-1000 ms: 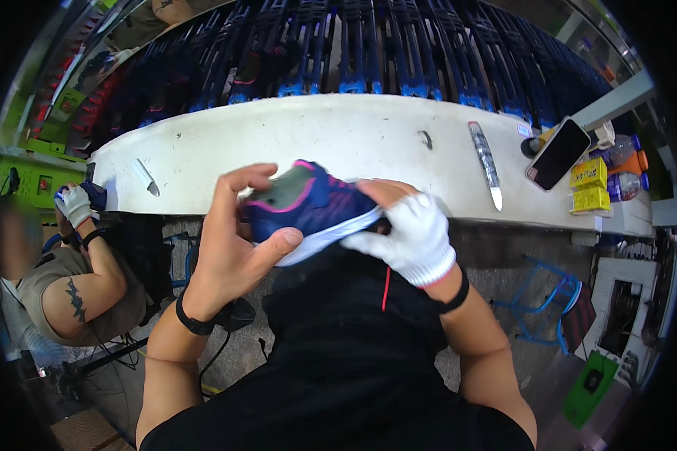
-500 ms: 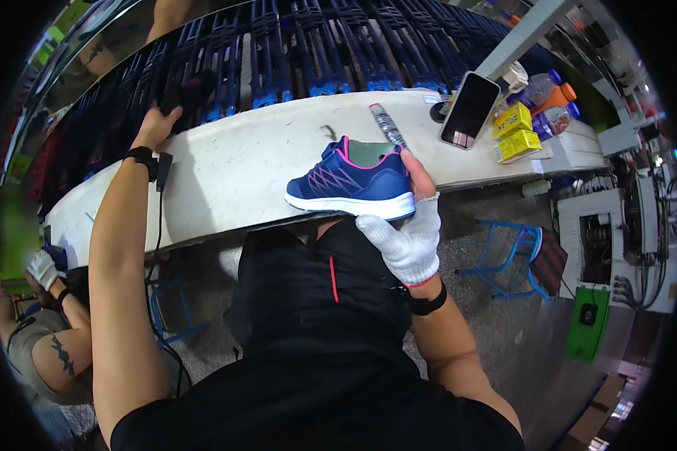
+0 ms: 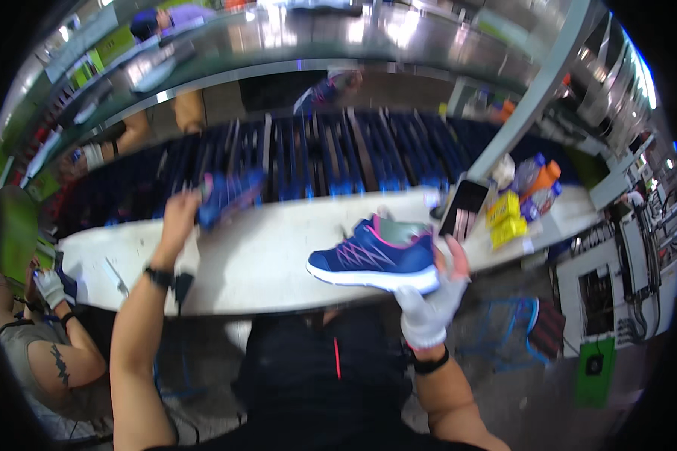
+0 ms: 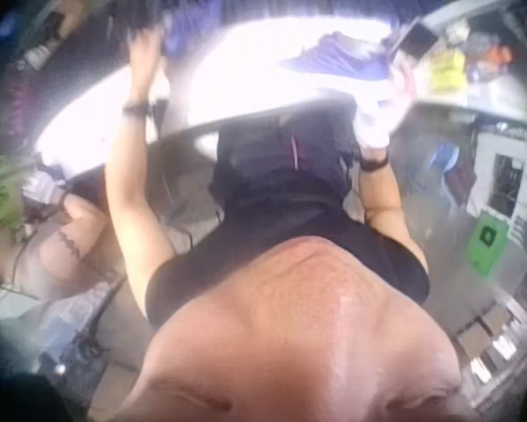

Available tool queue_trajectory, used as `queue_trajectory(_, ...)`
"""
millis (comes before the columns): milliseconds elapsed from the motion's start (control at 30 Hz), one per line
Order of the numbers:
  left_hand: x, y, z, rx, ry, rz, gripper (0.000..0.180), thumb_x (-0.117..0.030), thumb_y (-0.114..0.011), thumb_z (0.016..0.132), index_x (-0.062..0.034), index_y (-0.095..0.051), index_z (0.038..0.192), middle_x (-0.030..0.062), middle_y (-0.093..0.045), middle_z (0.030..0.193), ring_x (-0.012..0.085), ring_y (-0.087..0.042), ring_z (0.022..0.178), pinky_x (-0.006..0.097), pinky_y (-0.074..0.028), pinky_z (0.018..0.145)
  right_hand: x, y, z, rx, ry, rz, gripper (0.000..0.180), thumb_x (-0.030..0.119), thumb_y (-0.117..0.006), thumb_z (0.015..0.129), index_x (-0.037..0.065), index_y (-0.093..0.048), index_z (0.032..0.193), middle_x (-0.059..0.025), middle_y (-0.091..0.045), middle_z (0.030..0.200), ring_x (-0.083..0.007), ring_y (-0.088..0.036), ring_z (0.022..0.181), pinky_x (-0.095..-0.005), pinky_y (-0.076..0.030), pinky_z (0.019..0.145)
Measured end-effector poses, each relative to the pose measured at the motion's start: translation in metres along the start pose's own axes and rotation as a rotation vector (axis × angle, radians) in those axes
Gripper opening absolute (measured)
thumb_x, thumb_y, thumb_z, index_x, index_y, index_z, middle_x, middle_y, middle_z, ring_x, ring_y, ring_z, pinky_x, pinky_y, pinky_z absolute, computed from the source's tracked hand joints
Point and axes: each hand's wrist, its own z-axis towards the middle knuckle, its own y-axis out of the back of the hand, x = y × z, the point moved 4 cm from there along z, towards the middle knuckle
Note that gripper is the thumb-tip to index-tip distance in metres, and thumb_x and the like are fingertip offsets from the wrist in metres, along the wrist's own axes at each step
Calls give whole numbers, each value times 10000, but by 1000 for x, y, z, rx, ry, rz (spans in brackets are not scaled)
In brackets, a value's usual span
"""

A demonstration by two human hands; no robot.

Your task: Inspecting, cleaning, and finishing blue athletic shoes at a factory workstation.

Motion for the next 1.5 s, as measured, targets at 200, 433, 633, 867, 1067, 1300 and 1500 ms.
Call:
queue_trajectory(200,-52,10,-101,336,246,-24,344,-276,-650,1060,26,-778,952,71,-744,766,171,-670,742,361,-552,752,124,-50,113,-150,760,112,963,417,-773,1002,121,-169,1691,-305,-394,1662,-509,-513,1487,-710,-499,1190)
queue_trajectory(433,-160,-31,-114,148,-595,482,441,-342,-770,975,-12,-738,1266,246,-770,1163,396,-726,1193,526,-571,1006,185,-198,335,-54,926,-760,600,606,-736,982,105,-734,1312,-244,-762,1205,-406,-719,1220,-502,-570,1024)
queue_trajectory(633,-168,-84,-107,382,-517,586,431,-272,-750,980,-78,-687,1359,190,-803,1138,385,-783,1026,488,-616,905,35,-315,269,726,866,-809,530,570,-709,985,117,-777,1252,-209,-765,1213,-432,-707,1188,-518,-554,1034)
queue_trajectory(867,-214,-77,-167,49,-796,-194,623,-4,-830,896,-80,-647,1487,222,-742,1314,406,-774,1083,452,-656,884,29,-442,178,1090,758,-815,746,715,-696,899,91,-753,1304,-201,-722,1372,-408,-697,1252,-485,-545,1100)
queue_trajectory(1067,-206,-85,-189,45,-713,-280,660,44,-848,869,-91,-641,1481,231,-717,1390,399,-790,1081,433,-677,896,27,-458,184,1087,596,-864,663,641,-721,882,72,-770,1220,-245,-774,1225,-418,-742,1160,-499,-579,1033)
queue_trajectory(1300,-219,-35,-203,-79,-742,46,564,15,-859,802,-50,-735,1348,160,-798,1243,321,-714,908,422,-562,852,67,-264,142,495,1148,-335,216,72,-864,853,92,-748,1034,-127,-777,991,-345,-763,971,-440,-621,889)
queue_trajectory(1500,-196,-44,-208,-97,-331,-374,278,-35,-854,927,10,-705,1157,220,-803,1174,234,-765,741,325,-594,605,43,-103,42,547,112,-118,662,547,-786,1010,-3,-589,1321,-216,-758,1159,-310,-801,1013,-484,-685,889)
